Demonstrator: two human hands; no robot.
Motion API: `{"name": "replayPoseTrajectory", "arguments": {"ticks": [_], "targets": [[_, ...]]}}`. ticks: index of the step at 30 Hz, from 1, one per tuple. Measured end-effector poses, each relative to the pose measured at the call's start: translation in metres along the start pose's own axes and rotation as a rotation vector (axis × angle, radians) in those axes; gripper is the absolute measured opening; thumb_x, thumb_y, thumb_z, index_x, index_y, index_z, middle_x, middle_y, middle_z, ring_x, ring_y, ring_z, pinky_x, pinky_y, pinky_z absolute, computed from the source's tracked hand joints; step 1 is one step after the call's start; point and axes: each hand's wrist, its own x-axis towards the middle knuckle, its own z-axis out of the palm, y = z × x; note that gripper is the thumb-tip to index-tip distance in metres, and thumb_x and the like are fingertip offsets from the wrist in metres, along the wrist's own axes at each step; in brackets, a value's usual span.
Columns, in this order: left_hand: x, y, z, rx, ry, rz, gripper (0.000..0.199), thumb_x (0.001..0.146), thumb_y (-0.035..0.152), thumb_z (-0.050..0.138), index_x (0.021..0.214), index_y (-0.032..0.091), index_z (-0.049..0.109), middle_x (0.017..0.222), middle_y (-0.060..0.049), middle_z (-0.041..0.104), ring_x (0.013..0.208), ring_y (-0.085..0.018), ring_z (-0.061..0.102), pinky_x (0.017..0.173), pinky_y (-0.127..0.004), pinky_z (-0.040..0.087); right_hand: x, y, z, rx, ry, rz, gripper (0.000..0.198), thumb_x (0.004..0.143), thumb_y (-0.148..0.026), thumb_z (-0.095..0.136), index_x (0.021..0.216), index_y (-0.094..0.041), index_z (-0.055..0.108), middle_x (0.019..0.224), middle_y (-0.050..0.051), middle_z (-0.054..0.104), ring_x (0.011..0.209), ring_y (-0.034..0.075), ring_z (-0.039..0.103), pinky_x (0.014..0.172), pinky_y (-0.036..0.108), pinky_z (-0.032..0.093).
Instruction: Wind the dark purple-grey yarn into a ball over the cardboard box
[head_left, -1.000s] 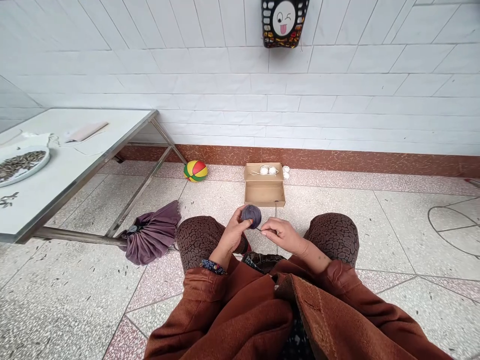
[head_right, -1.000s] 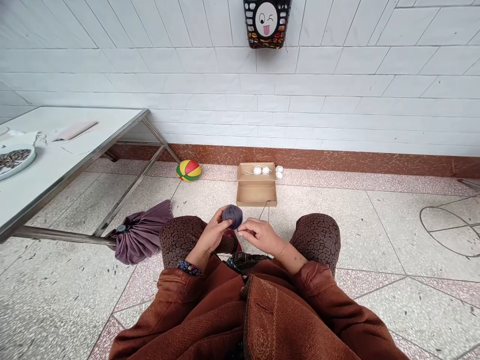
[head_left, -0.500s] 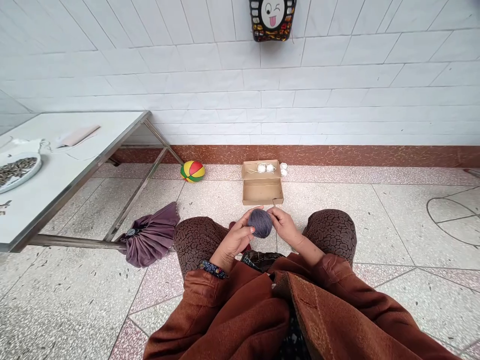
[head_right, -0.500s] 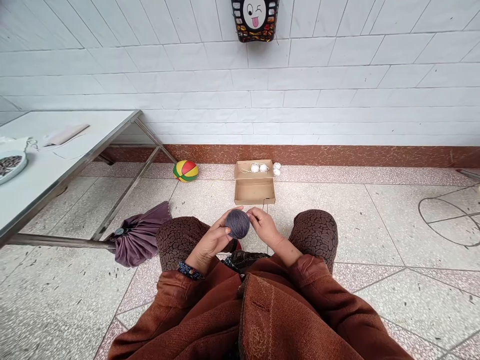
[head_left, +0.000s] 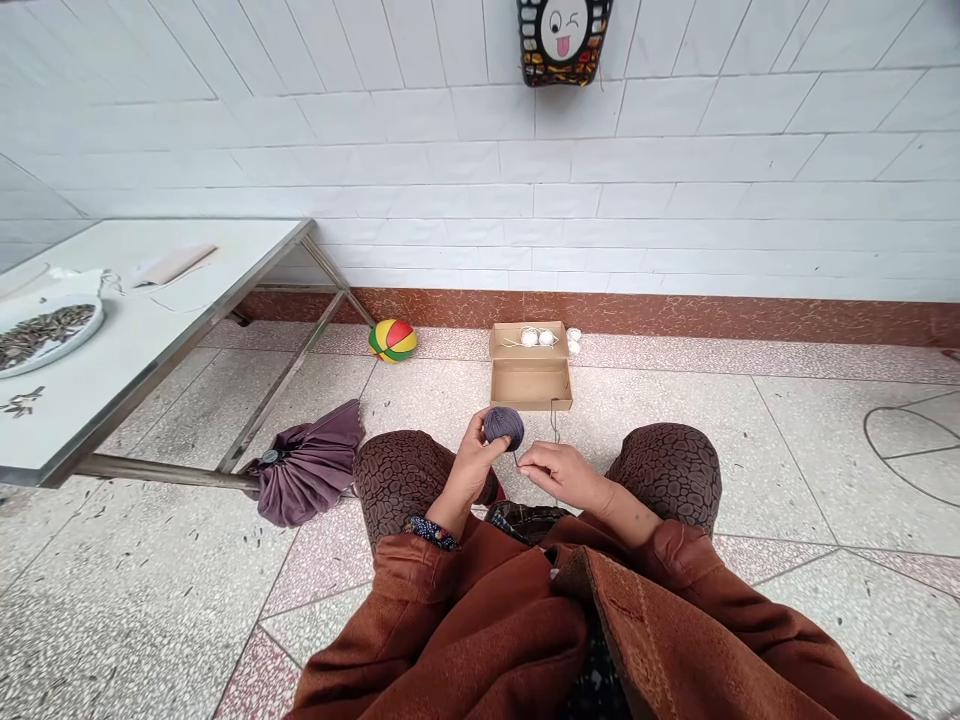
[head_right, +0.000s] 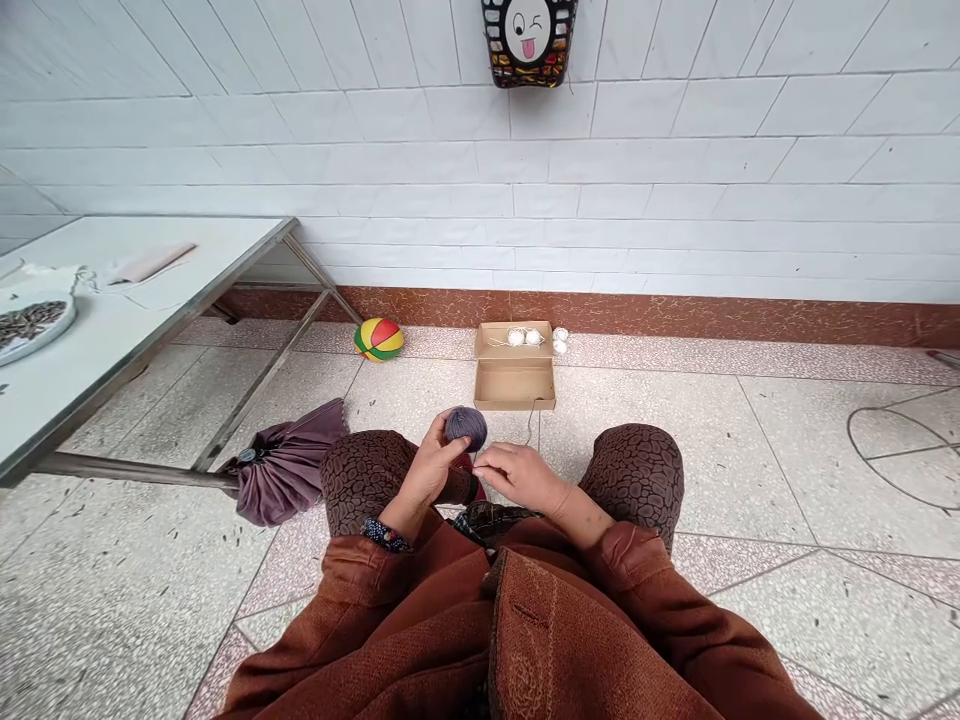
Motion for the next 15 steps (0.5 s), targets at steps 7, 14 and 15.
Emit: {"name": "replayPoseTrajectory", "arguments": {"ticks": [7, 14, 15], "targets": [[-0.005, 0.001, -0.004, 0.140, -0.347, -0.063, 0.073, 0.069, 0.020, 0.079, 0.137, 0.024, 0.055, 0.125, -0.007, 0.063, 0.112, -0.025, 0.058, 0.102, -0.038, 0.041, 0.023, 0.011, -0.027, -0.098, 0.150, 0.041, 0.029, 0.104, -0.039, 0.047, 0.094, -0.023, 0.069, 0.085, 0.007, 0.068, 0.082, 0.021, 0.064, 0.077, 0.032, 0.050], [-0.016, 0.017, 0.003, -0.237, -0.444, -0.155, 0.074, 0.070, 0.026, 0.076, 0.141, 0.024, 0.056, 0.128, -0.009, 0.063, 0.118, -0.027, 0.059, 0.099, -0.037, 0.045, 0.013, 0.038, 0.000, -0.006, 0.281, 0.197, 0.029, 0.105, -0.036, 0.044, 0.091, -0.022, 0.065, 0.082, 0.005, 0.068, 0.078, 0.019, 0.063, 0.072, 0.031, 0.049], [-0.015, 0.018, 0.003, -0.280, -0.401, -0.168, 0.072, 0.070, 0.026, 0.075, 0.139, 0.024, 0.057, 0.124, -0.009, 0.065, 0.115, -0.027, 0.060, 0.096, -0.037, 0.047, 0.009, 0.038, 0.007, 0.003, 0.267, 0.199, 0.029, 0.105, -0.036, 0.043, 0.091, -0.022, 0.065, 0.083, 0.005, 0.068, 0.078, 0.019, 0.063, 0.072, 0.030, 0.049]]}}
